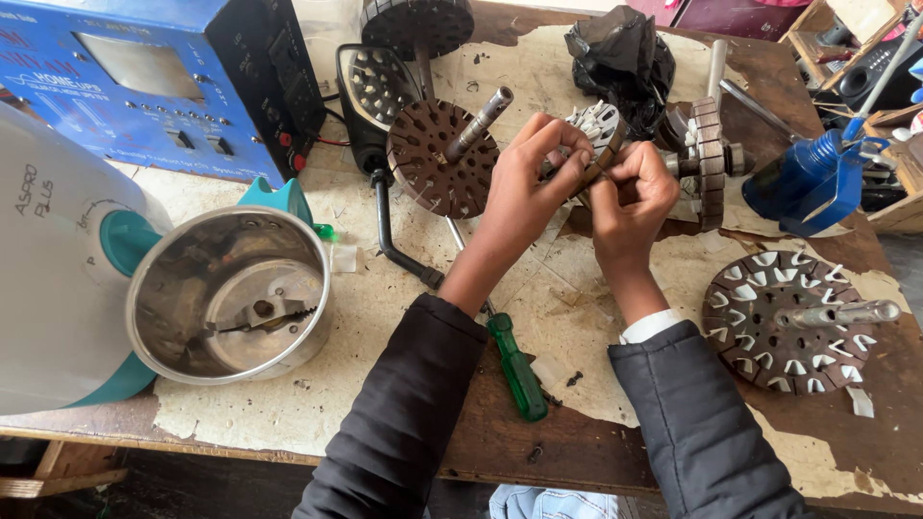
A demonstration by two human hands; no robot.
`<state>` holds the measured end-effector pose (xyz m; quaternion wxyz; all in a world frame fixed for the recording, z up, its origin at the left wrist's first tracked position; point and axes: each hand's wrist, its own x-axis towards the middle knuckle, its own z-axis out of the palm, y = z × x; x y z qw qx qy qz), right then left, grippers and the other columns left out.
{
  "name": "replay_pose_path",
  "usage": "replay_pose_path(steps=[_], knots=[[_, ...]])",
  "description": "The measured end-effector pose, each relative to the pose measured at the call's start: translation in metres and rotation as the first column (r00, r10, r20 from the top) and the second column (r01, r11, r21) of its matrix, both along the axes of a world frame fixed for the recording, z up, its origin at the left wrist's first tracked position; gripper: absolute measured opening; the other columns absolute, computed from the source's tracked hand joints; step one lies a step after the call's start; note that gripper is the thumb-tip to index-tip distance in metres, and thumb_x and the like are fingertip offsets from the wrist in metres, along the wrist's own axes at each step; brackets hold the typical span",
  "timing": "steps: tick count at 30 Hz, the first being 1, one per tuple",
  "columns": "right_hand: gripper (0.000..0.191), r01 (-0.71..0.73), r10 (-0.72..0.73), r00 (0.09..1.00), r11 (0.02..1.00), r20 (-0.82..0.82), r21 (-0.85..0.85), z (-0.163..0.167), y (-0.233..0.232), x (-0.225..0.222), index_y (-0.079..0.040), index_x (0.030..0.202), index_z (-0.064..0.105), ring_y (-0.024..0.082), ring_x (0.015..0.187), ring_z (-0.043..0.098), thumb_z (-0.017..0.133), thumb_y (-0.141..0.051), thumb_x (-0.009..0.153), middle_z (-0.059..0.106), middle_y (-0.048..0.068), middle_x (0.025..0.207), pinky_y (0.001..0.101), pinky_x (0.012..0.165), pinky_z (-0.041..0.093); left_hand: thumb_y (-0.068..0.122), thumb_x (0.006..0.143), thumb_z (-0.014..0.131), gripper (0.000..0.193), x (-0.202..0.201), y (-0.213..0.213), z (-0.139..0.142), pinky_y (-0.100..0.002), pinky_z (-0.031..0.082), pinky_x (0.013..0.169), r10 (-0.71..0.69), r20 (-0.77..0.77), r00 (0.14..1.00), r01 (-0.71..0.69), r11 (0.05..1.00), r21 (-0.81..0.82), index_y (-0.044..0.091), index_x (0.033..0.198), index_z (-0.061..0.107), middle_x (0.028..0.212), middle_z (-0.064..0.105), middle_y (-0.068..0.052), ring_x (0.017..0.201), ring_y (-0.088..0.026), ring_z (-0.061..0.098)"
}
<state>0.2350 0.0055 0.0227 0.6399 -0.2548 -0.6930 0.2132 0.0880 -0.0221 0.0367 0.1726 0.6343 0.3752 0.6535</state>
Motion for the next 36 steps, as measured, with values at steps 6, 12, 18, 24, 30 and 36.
replay_pose_path(steps=[6, 12, 18, 24, 30, 36], knots=[[0.027, 0.000, 0.000, 1.000, 1.000, 0.002, 0.020, 0.002, 0.000, 0.001, -0.005, 0.080, 0.042, 0.004, 0.070, 0.038, 0.062, 0.004, 0.095, 0.053, 0.000, 0.082, 0.0226, 0.061, 0.030, 0.020, 0.098, 0.072, 0.016, 0.002, 0.002, -0.006, -0.029, 0.053, 0.082, -0.143, 0.171, 0.975, 0.155, 0.986, -0.061, 0.005, 0.105, 0.073, 0.101, 0.065, -0.002, 0.091, -0.014, 0.063], [0.024, 0.020, -0.021, 1.000, 0.999, 0.017, 0.051, 0.004, -0.001, 0.001, -0.003, 0.080, 0.042, 0.005, 0.073, 0.041, 0.061, 0.005, 0.094, 0.051, 0.000, 0.082, 0.0215, 0.058, 0.031, 0.020, 0.094, 0.079, 0.024, -0.003, -0.003, -0.006, -0.031, 0.053, 0.088, -0.080, 0.001, 0.997, 0.079, 0.991, 0.110, 0.003, 0.109, 0.073, 0.105, 0.066, -0.004, 0.096, -0.015, 0.063], [0.021, 0.058, -0.058, 0.998, 0.998, -0.018, -0.008, 0.004, -0.002, -0.004, -0.003, 0.078, 0.040, 0.005, 0.071, 0.039, 0.055, 0.007, 0.088, 0.050, 0.000, 0.080, 0.0244, 0.061, 0.031, 0.009, 0.093, 0.078, 0.013, -0.001, -0.009, -0.001, -0.031, 0.057, 0.092, -0.063, 0.029, 0.998, 0.060, 0.994, 0.087, 0.002, 0.104, 0.074, 0.108, 0.068, -0.006, 0.103, -0.016, 0.071], [0.022, 0.059, -0.059, 0.997, 0.998, -0.048, 0.001, 0.002, 0.002, -0.004, -0.004, 0.079, 0.037, 0.006, 0.074, 0.036, 0.052, 0.008, 0.089, 0.049, 0.001, 0.081, 0.0254, 0.064, 0.030, 0.010, 0.095, 0.076, 0.016, -0.001, -0.017, 0.007, -0.031, 0.057, 0.089, -0.054, 0.020, 0.998, 0.053, 0.998, 0.044, 0.003, 0.109, 0.073, 0.108, 0.067, -0.007, 0.101, -0.017, 0.071], [0.025, 0.005, -0.017, 0.989, 0.997, -0.144, -0.081, -0.001, 0.005, -0.007, -0.006, 0.075, 0.036, 0.005, 0.070, 0.035, 0.051, 0.008, 0.090, 0.046, -0.002, 0.076, 0.0256, 0.060, 0.031, 0.011, 0.097, 0.074, 0.019, -0.002, -0.024, 0.011, -0.032, 0.056, 0.091, 0.008, -0.045, 0.999, -0.004, 0.996, 0.087, 0.005, 0.113, 0.067, 0.115, 0.068, -0.008, 0.104, -0.022, 0.071], [0.023, -0.060, -0.032, 0.946, 0.961, -0.323, -0.268, 0.011, -0.001, -0.002, -0.004, 0.072, 0.041, 0.011, 0.058, 0.063, 0.050, 0.005, 0.091, 0.056, 0.003, 0.068, 0.0306, 0.054, 0.059, 0.016, 0.101, 0.070, 0.023, 0.000, -0.018, 0.007, -0.036, 0.053, 0.098, 0.061, -0.126, 0.990, -0.054, 0.997, 0.057, 0.008, 0.123, 0.068, 0.124, 0.066, -0.006, 0.116, -0.026, 0.066]])
